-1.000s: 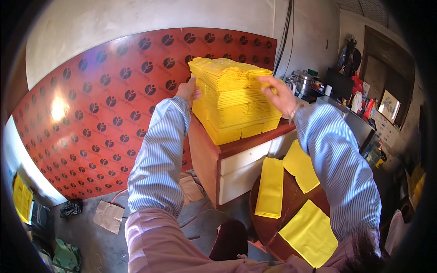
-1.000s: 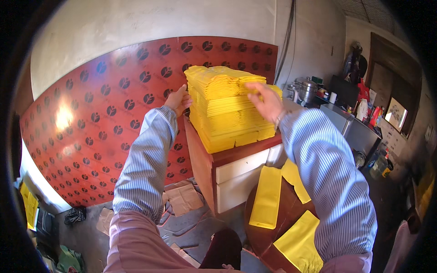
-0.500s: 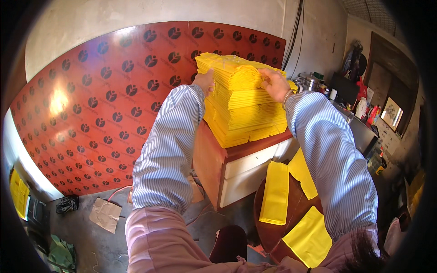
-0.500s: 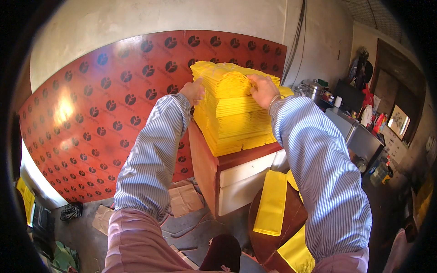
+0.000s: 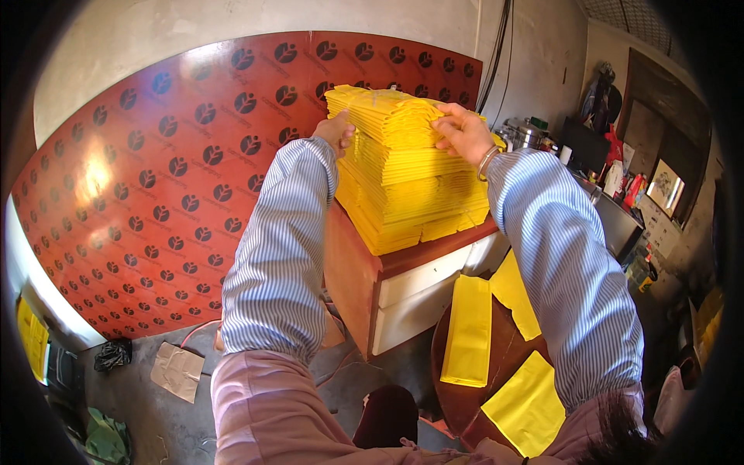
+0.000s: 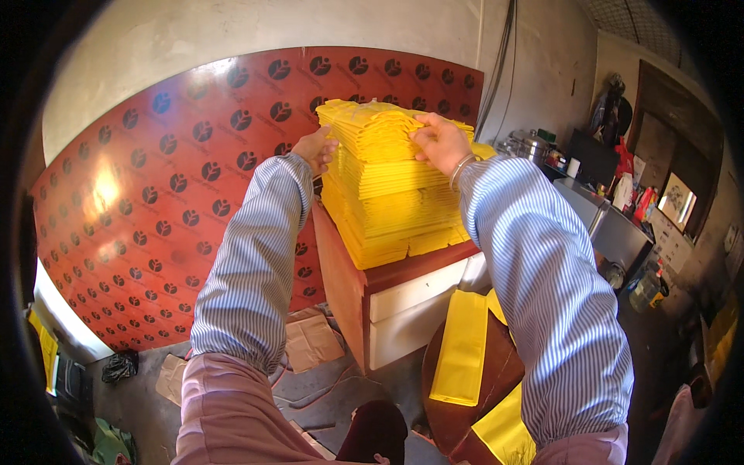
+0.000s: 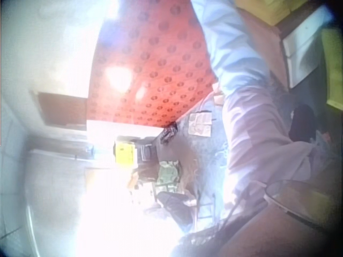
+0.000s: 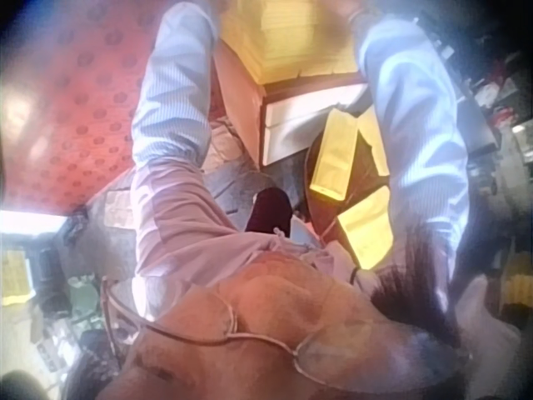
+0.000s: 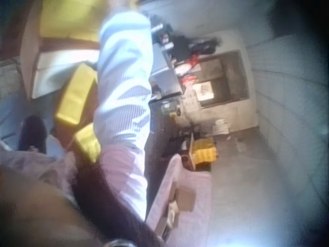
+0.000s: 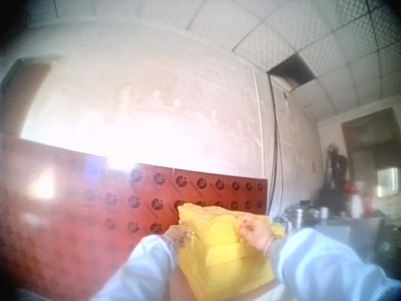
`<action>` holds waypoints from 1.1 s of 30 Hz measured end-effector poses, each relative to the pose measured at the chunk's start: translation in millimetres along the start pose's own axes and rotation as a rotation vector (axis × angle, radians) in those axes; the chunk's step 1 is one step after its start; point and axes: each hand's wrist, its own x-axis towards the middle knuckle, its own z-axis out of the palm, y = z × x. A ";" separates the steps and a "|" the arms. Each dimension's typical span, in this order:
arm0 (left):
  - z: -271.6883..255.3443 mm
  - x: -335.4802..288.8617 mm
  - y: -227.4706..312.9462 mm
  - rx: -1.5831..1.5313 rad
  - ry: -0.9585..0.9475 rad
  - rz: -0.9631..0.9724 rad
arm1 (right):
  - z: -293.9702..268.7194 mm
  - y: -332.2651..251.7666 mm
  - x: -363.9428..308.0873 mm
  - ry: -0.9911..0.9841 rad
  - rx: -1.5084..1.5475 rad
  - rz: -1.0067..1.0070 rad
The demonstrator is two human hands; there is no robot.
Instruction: The person folds yellow paper sheets by hand on a round table, aligning edges and pressing creases. They stack the folded sheets and tie a bundle with a white string.
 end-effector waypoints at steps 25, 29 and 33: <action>-7.4 -21.0 -8.9 -0.150 -0.131 0.105 | 19.9 -10.9 14.6 0.123 0.111 -0.024; -4.2 -15.3 -6.6 -0.249 -0.144 0.103 | 18.7 -14.5 14.0 0.101 0.159 0.001; -9.1 -9.3 -8.2 -0.297 -0.160 0.178 | 23.1 -18.7 14.9 0.047 0.202 -0.072</action>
